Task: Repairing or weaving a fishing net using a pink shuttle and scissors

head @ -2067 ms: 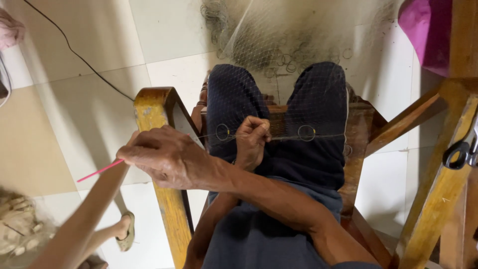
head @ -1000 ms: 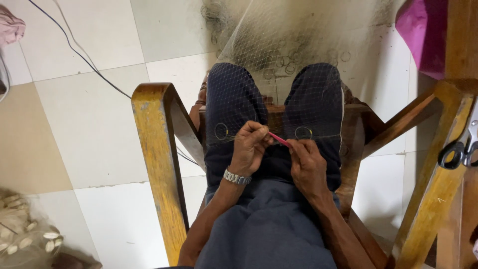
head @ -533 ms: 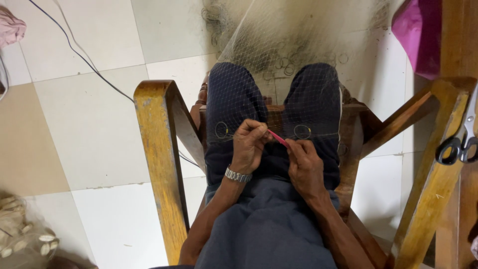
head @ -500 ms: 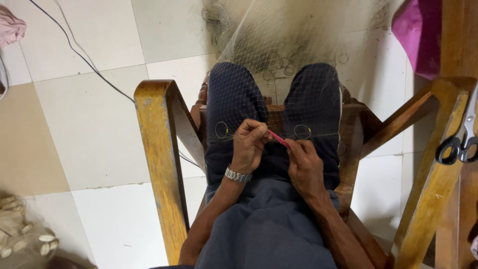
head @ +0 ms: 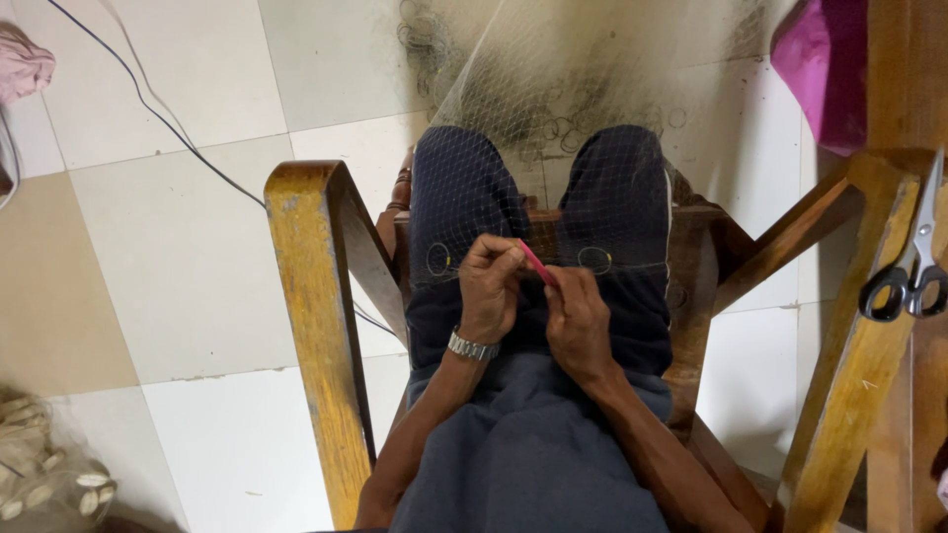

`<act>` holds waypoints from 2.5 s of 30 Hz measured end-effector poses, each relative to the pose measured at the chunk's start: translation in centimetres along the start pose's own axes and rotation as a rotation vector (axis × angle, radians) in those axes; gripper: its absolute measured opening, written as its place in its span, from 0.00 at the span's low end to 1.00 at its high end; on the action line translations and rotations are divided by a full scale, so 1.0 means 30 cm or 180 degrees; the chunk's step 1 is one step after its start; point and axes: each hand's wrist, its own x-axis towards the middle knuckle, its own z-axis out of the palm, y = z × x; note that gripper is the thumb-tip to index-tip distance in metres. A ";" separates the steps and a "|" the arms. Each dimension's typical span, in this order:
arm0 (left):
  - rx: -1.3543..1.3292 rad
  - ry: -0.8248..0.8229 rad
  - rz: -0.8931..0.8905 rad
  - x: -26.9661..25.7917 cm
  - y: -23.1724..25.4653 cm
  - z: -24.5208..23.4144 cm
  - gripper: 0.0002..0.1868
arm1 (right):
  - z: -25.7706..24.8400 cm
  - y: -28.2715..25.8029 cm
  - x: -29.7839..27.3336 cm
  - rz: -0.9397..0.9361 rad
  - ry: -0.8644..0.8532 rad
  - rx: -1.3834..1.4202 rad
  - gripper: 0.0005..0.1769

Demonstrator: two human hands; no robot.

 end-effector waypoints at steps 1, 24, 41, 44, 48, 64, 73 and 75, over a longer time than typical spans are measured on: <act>0.0109 0.0012 0.0067 0.006 -0.017 -0.015 0.06 | 0.008 -0.001 0.006 -0.0027 0.0043 0.0088 0.11; 0.1068 0.0292 0.0425 0.036 0.037 0.012 0.03 | 0.049 -0.004 0.058 0.0626 -0.0228 0.0418 0.05; 0.1243 0.0005 0.0481 0.039 0.033 -0.022 0.04 | 0.044 0.008 0.324 0.0234 -0.1131 -0.0136 0.09; 0.1258 -0.0055 0.0474 0.037 0.032 -0.012 0.05 | 0.059 0.002 0.334 0.0070 -0.0835 0.0090 0.04; 0.1276 -0.0116 0.0452 0.026 0.044 0.019 0.04 | 0.069 -0.012 0.393 -0.0032 -0.0410 0.0121 0.05; 0.1032 -0.0290 0.0628 0.038 0.020 -0.008 0.03 | -0.153 0.100 0.280 -0.0875 -0.1388 -0.1037 0.07; 0.1649 -0.0280 0.0826 0.032 0.036 -0.014 0.03 | -0.099 0.020 0.279 -0.0931 -0.1706 -0.0173 0.04; 0.1705 -0.0267 0.0837 0.032 0.031 -0.021 0.03 | -0.098 -0.014 0.299 -0.0761 -0.1859 0.0590 0.04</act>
